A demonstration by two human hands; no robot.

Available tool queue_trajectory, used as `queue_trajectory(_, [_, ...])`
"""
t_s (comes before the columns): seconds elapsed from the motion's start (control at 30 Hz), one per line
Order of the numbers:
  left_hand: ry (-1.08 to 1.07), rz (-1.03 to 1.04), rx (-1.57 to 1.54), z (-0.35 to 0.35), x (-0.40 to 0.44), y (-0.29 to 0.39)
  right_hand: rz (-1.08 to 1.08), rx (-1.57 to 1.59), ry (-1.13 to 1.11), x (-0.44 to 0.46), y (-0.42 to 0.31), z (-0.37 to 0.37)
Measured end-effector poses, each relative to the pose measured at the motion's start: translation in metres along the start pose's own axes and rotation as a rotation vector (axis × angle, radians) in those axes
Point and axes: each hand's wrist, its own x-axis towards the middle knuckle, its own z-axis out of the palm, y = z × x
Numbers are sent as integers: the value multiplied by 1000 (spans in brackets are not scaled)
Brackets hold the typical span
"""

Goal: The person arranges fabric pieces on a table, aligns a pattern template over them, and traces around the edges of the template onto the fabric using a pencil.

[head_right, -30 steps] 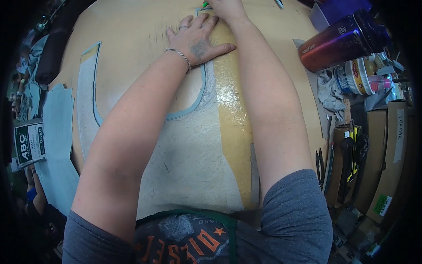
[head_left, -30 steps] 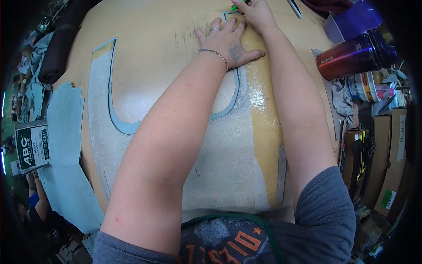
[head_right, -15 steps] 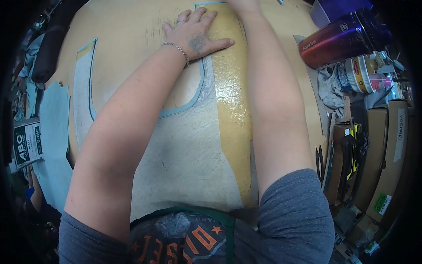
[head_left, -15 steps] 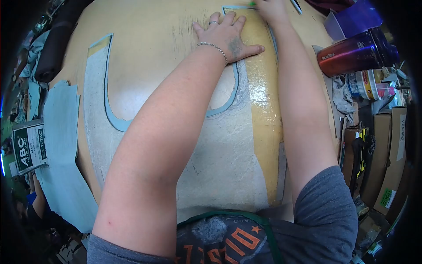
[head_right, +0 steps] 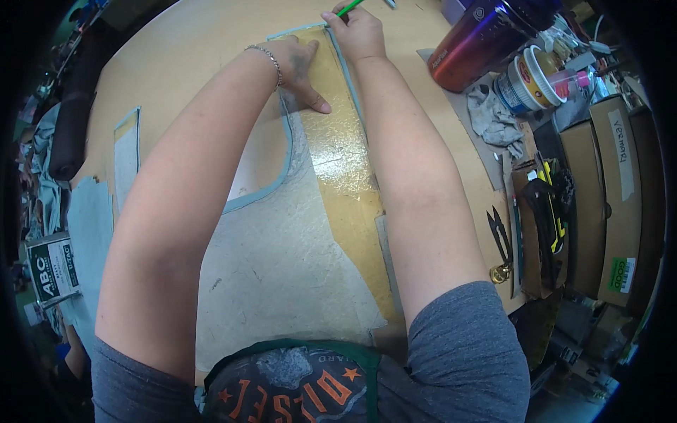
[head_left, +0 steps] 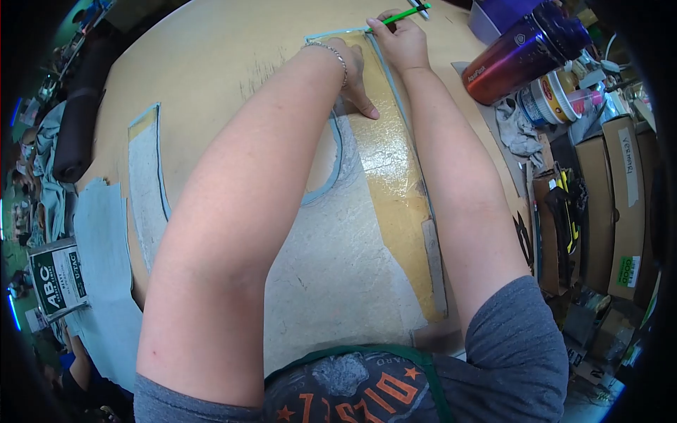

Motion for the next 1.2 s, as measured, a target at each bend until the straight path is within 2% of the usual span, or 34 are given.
queue_trajectory(0.17, [-49, -7, 48, -2, -1, 6, -75, -290, -48, -20, -32, -12])
queue_trajectory(0.27, [-33, 21, 31, 1, 1, 2, -84, -288, -116, -56, -52, -23])
queue_trajectory(0.37, [-1, 23, 15, 3, 3, 1, -91, -114, -40, -83, -57, -42])
queue_trajectory(0.47, [13, -9, -4, 3, -3, 3, 194, 305, 155, -62, -47, -53])
queue_trajectory(0.5, [8, -11, -6, 2, -4, 2, 167, 313, 134, -54, -37, -50])
queue_trajectory(0.73, [-7, 7, 41, -2, -2, 5, 199, -54, 36, -23, -32, -17])
queue_trajectory(0.9, [30, 20, 45, 2, 2, 3, 65, -149, -4, -12, -29, -6])
queue_trajectory(1.2, [22, 34, 43, 2, 0, 4, -13, -270, -17, -97, -69, -52])
